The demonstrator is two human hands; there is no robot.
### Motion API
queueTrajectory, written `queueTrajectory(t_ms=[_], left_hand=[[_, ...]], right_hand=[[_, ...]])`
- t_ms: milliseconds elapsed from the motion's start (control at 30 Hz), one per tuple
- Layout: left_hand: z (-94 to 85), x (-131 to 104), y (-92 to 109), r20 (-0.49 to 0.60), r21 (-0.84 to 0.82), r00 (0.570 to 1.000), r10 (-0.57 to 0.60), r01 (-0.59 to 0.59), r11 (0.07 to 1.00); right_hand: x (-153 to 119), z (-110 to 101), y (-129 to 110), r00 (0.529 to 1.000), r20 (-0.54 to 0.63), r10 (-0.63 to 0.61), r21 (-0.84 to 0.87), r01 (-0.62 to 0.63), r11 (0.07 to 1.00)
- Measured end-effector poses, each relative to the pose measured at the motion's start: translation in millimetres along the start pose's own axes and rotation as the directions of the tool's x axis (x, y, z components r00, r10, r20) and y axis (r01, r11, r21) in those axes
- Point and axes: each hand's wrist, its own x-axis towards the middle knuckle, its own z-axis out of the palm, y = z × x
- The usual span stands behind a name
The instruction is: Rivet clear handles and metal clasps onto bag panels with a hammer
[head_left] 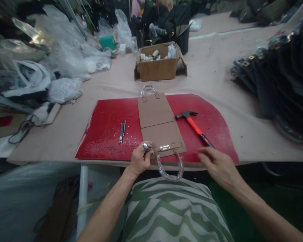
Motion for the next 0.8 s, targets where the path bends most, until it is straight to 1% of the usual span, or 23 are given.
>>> queueTrajectory(t_ms=[33, 67, 100, 133, 167, 200, 233, 267, 300, 333, 367, 400, 467, 500, 567, 600, 633, 667, 700, 733, 767, 800], left_hand=[[0.6, 0, 0, -0.007, -0.006, 1.0, -0.001, 0.001, 1.0], [1.1, -1, 0, -0.012, -0.011, 1.0, -0.002, 0.002, 1.0], [1.5, -1, 0, -0.014, -0.015, 1.0, -0.006, 0.006, 1.0], [1.9, -1, 0, -0.01, -0.017, 1.0, -0.012, 0.011, 1.0], [2.2, -2, 0, -0.006, -0.019, 1.0, -0.018, 0.018, 1.0], [2.3, -2, -1, -0.002, -0.024, 1.0, -0.026, 0.026, 0.999], [2.4, -2, -1, 0.002, -0.03, 0.999, -0.033, 0.033, 0.999], [2.4, -2, -1, 0.006, -0.036, 0.999, -0.04, 0.04, 0.999], [2.4, -2, -1, 0.008, -0.041, 0.999, -0.045, 0.046, 0.998], [2.4, -2, -1, 0.008, -0.044, 0.999, -0.048, 0.049, 0.998], [2.4, -2, -1, 0.006, -0.044, 0.999, -0.05, 0.05, 0.998], [2.4, -2, -1, 0.004, -0.041, 0.999, -0.049, 0.05, 0.998], [2.1, -1, -1, -0.003, -0.034, 0.999, -0.044, 0.044, 0.998], [1.8, -1, -1, -0.005, -0.032, 0.999, -0.042, 0.042, 0.999], [0.6, 1, 0, 0.0, -0.035, 0.999, -0.037, 0.037, 0.999], [-0.2, 2, 1, 0.003, -0.039, 0.999, -0.034, 0.034, 0.999], [-0.9, 3, 2, 0.006, -0.042, 1.0, -0.03, 0.03, 0.999], [-1.6, 3, 2, 0.007, -0.043, 1.0, -0.026, 0.026, 0.999], [-2.1, 4, 3, 0.006, -0.042, 1.0, -0.02, 0.02, 0.999], [-2.3, 4, 3, 0.002, -0.038, 1.0, -0.016, 0.016, 0.999], [-2.2, 4, 3, -0.002, -0.033, 1.0, -0.014, 0.014, 0.999], [-1.9, 4, 3, -0.005, -0.028, 1.0, -0.012, 0.012, 1.0]], right_hand=[[13, -8, 2, 0.985, -0.148, -0.089, -0.191, 0.06, 0.98], [25, -13, 3, 0.965, -0.215, -0.15, -0.346, 0.068, 0.936], [37, -16, 5, 0.958, -0.231, -0.17, -0.45, 0.05, 0.892], [48, -18, 7, 0.964, -0.217, -0.154, -0.498, 0.026, 0.867], [58, -19, 7, 0.975, -0.196, -0.103, -0.479, -0.004, 0.878], [67, -19, 7, 0.987, -0.16, -0.009, -0.371, -0.052, 0.927], [74, -20, 5, 0.991, -0.089, 0.101, -0.193, -0.117, 0.974], [81, -21, 2, 0.981, 0.023, 0.193, 0.01, -0.194, 0.981], [85, -21, -2, 0.957, 0.154, 0.247, 0.19, -0.274, 0.943], [88, -22, -7, 0.926, 0.275, 0.26, 0.316, -0.342, 0.885], [90, -21, -13, 0.9, 0.357, 0.249, 0.385, -0.385, 0.839], [90, -20, -19, 0.889, 0.397, 0.228, 0.415, -0.395, 0.82], [84, -18, -33, 0.891, 0.407, 0.199, 0.442, -0.383, 0.811], [78, -17, -41, 0.899, 0.395, 0.189, 0.467, -0.374, 0.802], [61, -19, -59, 0.934, 0.324, 0.151, 0.524, -0.31, 0.793], [51, -21, -68, 0.958, 0.264, 0.117, 0.543, -0.248, 0.802], [41, -25, -77, 0.98, 0.186, 0.067, 0.539, -0.159, 0.827], [31, -28, -85, 0.995, 0.097, 0.005, 0.493, -0.052, 0.869], [22, -31, -91, 0.997, 0.012, -0.075, 0.403, 0.063, 0.913], [14, -33, -96, 0.985, -0.05, -0.168, 0.279, 0.175, 0.944], [7, -33, -99, 0.962, -0.076, -0.263, 0.143, 0.271, 0.952], [1, -33, -101, 0.936, -0.061, -0.348, 0.012, 0.349, 0.937]])
